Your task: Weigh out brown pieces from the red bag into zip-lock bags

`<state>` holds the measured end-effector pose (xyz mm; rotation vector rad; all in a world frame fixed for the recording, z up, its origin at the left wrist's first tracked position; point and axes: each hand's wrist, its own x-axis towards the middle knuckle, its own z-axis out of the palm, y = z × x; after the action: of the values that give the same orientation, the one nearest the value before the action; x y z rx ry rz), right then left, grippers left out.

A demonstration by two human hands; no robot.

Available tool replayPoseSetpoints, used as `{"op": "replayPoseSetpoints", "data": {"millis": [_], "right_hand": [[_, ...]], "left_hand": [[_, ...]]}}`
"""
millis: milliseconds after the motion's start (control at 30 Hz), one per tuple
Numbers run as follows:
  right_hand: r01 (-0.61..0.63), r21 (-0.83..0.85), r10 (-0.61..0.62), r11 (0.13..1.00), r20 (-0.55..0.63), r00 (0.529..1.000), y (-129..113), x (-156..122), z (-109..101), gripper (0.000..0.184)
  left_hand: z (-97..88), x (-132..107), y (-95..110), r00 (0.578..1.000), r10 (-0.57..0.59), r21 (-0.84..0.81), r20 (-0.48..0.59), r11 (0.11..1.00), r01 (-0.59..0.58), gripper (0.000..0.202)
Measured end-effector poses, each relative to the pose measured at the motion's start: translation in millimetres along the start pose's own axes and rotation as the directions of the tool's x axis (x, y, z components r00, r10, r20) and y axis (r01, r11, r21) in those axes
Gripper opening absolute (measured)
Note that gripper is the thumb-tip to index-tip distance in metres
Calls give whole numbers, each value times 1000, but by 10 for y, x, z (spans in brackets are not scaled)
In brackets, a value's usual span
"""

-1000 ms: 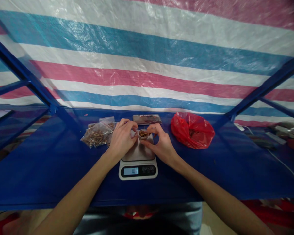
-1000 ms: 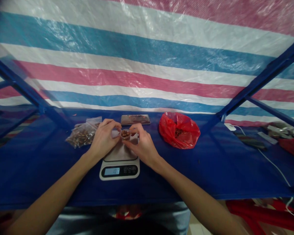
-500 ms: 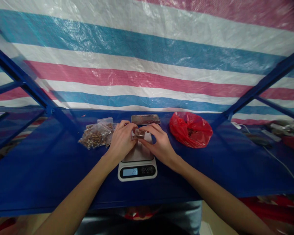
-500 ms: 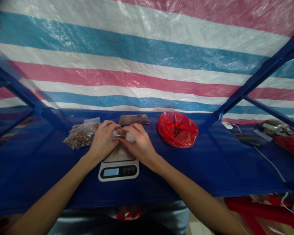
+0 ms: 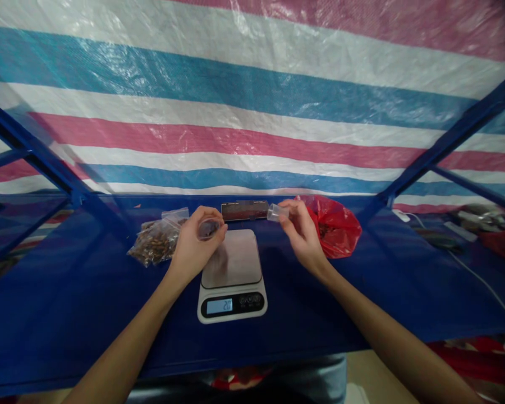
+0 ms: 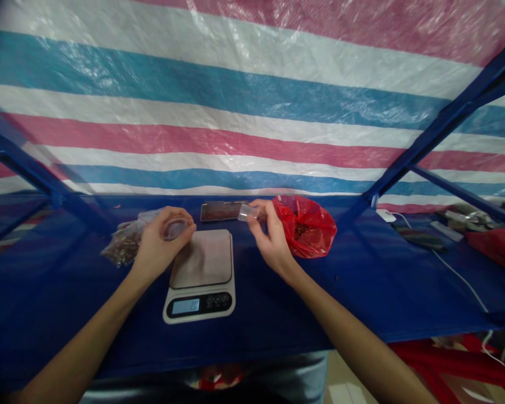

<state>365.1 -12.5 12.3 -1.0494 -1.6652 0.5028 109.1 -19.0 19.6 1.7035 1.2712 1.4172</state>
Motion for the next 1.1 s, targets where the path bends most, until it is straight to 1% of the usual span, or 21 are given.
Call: {"op": "replayPoseSetpoints", "data": {"millis": [33, 100, 167, 233, 300, 333, 400, 467, 533, 600, 667, 700, 767, 800, 833, 900, 967, 1000, 1033, 1067, 1100], "right_hand": [[-83, 33, 82, 996, 16, 996, 98, -5, -41, 30], [-189, 27, 185, 982, 114, 976, 265, -41, -90, 35], [-236, -24, 235, 972, 225, 945, 371, -91, -97, 36], [-238, -66, 246, 969, 279, 928, 410, -129, -77, 34], [-206, -85, 222, 975, 274, 936, 402, -142, -53, 33], [-178, -91, 197, 980, 269, 943, 387, -139, -45, 34], [-123, -100, 147, 987, 285, 947, 352, -125, -44, 39], [-84, -108, 116, 991, 328, 938, 320, -115, -52, 42], [-63, -109, 100, 992, 383, 918, 307, -118, -53, 42], [-43, -97, 79, 994, 417, 906, 318, -130, -37, 39], [-25, -94, 61, 995, 412, 909, 352, -145, -10, 33], [-23, -98, 59, 995, 391, 919, 375, -149, 1, 28], [-39, -126, 79, 991, 329, 941, 418, -152, 6, 18], [-52, -153, 97, 987, 300, 949, 432, -150, -3, 13], [-64, -187, 115, 980, 275, 955, 437, -148, -18, 10], [-70, -243, 127, 967, 228, 965, 407, -146, -57, 17], [-44, -226, 80, 973, 153, 985, 310, -157, -82, 26], [-31, -171, 50, 985, 109, 993, 239, -169, -78, 26], [-25, -92, 31, 995, 72, 997, 157, -187, -61, 23], [-30, 5, 30, 1000, 55, 998, 72, -208, -31, 17], [-60, 107, 53, 992, 65, 997, -12, -233, 9, 16]], "left_hand": [[-22, 8, 13, 998, -65, -145, 21, 987, 68, 26], [-49, 10, 38, 982, -150, -399, 118, 898, 185, 40], [-47, -5, 54, 954, -178, -530, 242, 799, 284, 47], [-25, -28, 57, 911, -223, -549, 347, 739, 390, 47], [5, -50, 45, 868, -309, -518, 388, 706, 483, 44], [18, -58, 36, 853, -362, -499, 375, 697, 515, 43], [40, -66, 13, 836, -464, -469, 295, 692, 549, 44], [61, -58, -7, 832, -512, -444, 214, 707, 550, 46], [88, -28, -20, 855, -487, -424, 181, 746, 514, 45], [122, 28, -15, 903, -389, -386, 179, 817, 429, 45], [163, 105, 15, 951, -257, -304, 175, 904, 300, 44], [186, 144, 40, 966, -190, -253, 176, 939, 231, 43], [244, 207, 103, 977, -87, -187, 196, 974, 124, 43], [278, 223, 135, 974, -68, -190, 216, 976, 111, 42], [315, 226, 164, 968, -73, -214, 240, 969, 126, 41], [393, 189, 199, 962, -121, -280, 247, 941, 190, 38], [466, 110, 198, 968, -163, -315, 191, 924, 218, 35], [497, 61, 188, 972, -170, -313, 159, 926, 213, 34], [524, 10, 177, 975, -170, -299, 142, 932, 206, 33], [548, -40, 168, 975, -168, -278, 146, 939, 203, 33], [568, -88, 165, 972, -166, -258, 167, 944, 205, 33]]}}
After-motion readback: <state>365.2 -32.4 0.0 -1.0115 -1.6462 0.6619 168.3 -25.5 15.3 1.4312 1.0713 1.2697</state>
